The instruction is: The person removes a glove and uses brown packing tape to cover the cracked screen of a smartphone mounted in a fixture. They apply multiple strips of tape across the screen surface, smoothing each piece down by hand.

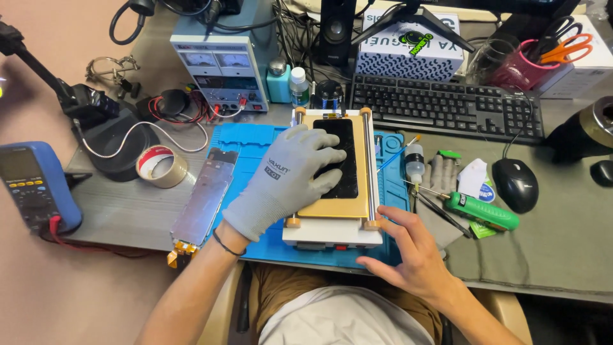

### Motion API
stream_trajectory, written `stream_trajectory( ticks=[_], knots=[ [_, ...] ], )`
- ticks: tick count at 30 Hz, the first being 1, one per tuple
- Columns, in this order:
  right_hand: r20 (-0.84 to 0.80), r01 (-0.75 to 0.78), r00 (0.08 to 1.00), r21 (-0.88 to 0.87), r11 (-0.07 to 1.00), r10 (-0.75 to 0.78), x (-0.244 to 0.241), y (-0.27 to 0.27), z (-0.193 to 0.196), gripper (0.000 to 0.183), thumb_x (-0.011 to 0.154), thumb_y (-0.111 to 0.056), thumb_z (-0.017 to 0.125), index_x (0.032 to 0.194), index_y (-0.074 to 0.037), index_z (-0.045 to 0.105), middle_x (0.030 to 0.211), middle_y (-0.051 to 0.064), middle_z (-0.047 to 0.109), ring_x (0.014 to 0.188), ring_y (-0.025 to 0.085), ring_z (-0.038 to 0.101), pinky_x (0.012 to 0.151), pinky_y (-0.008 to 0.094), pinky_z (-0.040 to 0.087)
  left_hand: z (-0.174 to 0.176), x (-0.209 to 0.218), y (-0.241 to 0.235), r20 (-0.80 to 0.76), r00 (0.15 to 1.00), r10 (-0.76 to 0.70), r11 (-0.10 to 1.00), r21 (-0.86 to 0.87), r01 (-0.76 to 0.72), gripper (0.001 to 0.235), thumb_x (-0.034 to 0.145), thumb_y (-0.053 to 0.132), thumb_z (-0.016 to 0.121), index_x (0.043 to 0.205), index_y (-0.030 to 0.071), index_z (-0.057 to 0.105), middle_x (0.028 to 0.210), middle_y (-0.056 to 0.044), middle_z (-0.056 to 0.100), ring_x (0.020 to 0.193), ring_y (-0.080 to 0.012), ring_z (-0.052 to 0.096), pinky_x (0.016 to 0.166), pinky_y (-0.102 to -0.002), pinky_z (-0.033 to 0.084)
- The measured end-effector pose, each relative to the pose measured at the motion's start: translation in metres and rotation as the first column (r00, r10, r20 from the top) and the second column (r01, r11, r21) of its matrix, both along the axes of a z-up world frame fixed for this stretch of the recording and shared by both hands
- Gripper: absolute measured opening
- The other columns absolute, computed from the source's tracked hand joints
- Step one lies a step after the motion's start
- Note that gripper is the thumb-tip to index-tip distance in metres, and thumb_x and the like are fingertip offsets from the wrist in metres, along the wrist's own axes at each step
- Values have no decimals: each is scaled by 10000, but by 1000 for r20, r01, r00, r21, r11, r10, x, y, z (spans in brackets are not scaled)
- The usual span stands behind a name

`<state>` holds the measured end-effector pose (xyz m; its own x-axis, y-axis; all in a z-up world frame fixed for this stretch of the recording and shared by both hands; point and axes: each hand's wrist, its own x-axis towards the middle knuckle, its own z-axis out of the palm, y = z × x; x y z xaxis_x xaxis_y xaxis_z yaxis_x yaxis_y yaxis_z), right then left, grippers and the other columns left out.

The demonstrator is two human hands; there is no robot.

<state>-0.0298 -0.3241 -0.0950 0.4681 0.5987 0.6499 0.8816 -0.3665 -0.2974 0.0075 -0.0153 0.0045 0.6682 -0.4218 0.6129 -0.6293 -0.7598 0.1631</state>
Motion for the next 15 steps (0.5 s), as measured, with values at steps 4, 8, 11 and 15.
stream_trajectory(
  ticks=[4, 8, 11, 15],
  knots=[
    [10, -10, 1000, 3, 1000, 10, -1, -3, -6, 800, 894, -447, 951, 1435, 40, 618, 1474, 277, 646, 1335, 390, 713, 1141, 474, 619, -10, -2, 0, 35, 999, 24, 999, -38, -22, 231, 989, 206, 777, 1149, 83, 888, 1263, -138, 822, 1173, -371, 730, 1020, -517, 534],
    [-13, -2, 1000, 1, 1000, 2, -4, -4, -4, 821, 887, -417, 946, 1479, 37, 604, 1505, 273, 640, 1377, 381, 692, 1181, 480, 606, -5, -7, 0, 80, 997, 5, 1000, -3, -5, 213, 1025, 198, 771, 1156, 69, 878, 1256, -158, 825, 1139, -364, 743, 1031, -510, 514],
    [-43, -19, 999, 5, 1000, 19, -5, -6, 1, 813, 904, -391, 906, 1510, 48, 589, 1532, 279, 627, 1413, 391, 676, 1225, 492, 578, -12, -8, 2, 76, 997, 24, 1000, 16, -25, 258, 1053, 249, 755, 1198, 69, 870, 1304, -167, 815, 1177, -371, 749, 1104, -550, 495],
    [-90, 9, 996, 40, 999, -6, -6, -16, -4, 737, 980, -379, 785, 1551, 36, 576, 1517, 244, 604, 1386, 378, 661, 1213, 485, 565, 2, -17, 19, 5, 999, 53, 991, -125, -52, 322, 1077, 126, 698, 1386, 41, 727, 1383, -135, 778, 1253, -332, 727, 1192, -524, 497]
  ],
)
